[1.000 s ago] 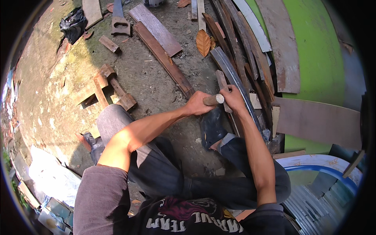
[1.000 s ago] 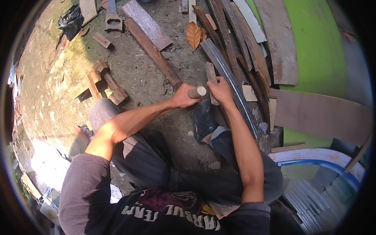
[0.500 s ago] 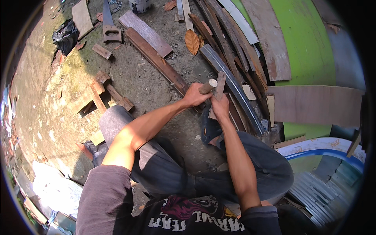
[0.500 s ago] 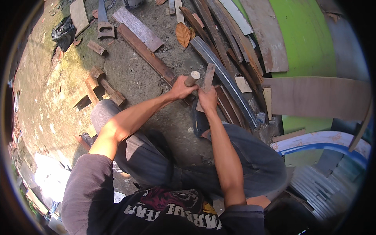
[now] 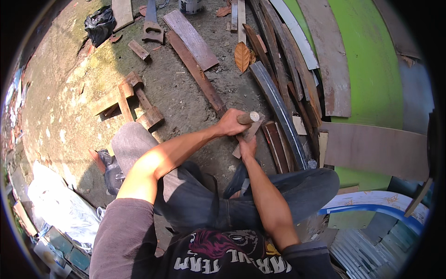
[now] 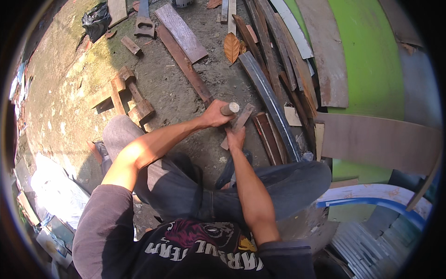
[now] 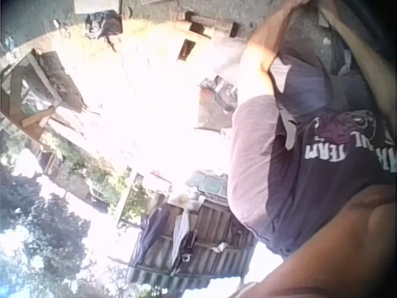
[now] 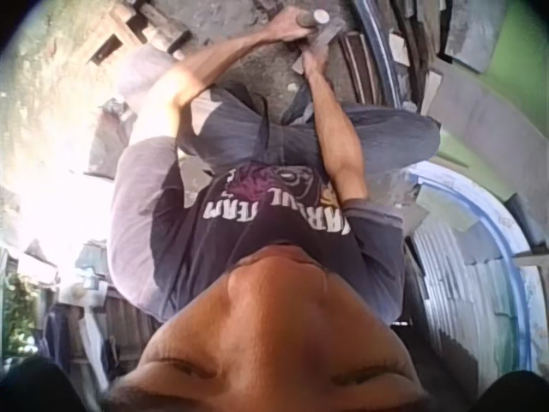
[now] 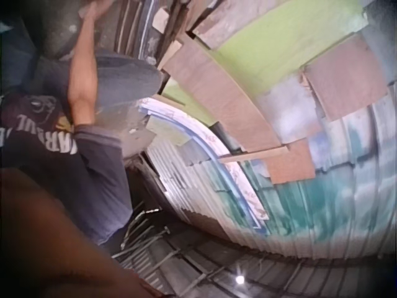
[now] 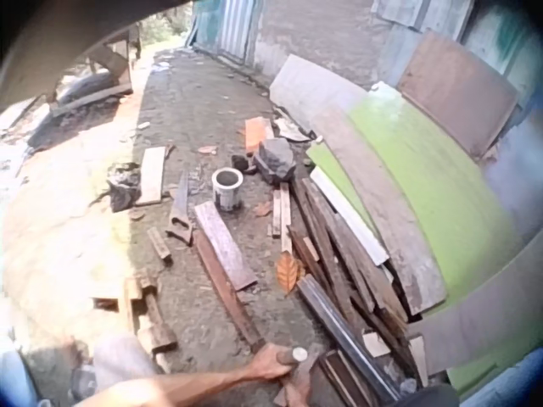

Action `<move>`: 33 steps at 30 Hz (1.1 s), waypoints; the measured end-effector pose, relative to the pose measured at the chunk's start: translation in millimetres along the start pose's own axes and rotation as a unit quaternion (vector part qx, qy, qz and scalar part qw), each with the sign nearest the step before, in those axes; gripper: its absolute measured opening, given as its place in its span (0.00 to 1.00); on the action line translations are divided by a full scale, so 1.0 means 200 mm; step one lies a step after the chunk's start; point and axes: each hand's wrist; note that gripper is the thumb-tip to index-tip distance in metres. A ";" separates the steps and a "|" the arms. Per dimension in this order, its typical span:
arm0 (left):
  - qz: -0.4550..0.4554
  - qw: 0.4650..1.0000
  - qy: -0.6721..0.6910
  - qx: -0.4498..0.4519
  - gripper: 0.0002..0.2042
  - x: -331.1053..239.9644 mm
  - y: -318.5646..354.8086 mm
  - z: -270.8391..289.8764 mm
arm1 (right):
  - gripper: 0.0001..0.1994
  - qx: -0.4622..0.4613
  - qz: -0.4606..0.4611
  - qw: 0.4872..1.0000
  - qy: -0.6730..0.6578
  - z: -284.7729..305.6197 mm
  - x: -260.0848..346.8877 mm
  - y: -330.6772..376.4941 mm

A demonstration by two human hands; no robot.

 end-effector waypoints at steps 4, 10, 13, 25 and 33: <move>-0.012 1.000 0.005 -0.017 0.10 -0.03 0.00 -0.03 | 0.38 0.082 0.029 0.996 -0.013 0.03 -0.05 -0.09; -0.011 1.000 -0.014 -0.012 0.08 -0.15 0.01 -0.04 | 0.39 0.133 0.127 0.977 0.109 0.10 -0.03 -0.13; -0.046 0.999 -0.027 -0.013 0.08 -0.18 0.00 -0.06 | 0.34 0.137 0.171 0.966 0.135 0.14 0.02 -0.13; -0.064 0.997 -0.039 -0.017 0.09 -0.07 0.00 -0.08 | 0.26 0.063 0.192 0.960 0.194 0.15 -0.02 -0.17; -0.020 0.999 -0.027 -0.018 0.11 0.02 0.02 -0.04 | 0.28 0.091 0.200 0.959 0.177 0.12 0.04 -0.08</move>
Point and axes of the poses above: each hand's wrist, its own y-axis away from the middle knuckle, its own z-axis out of the back of the hand, x = y × z, and after that the axes turned 10 degrees about x, right-handed
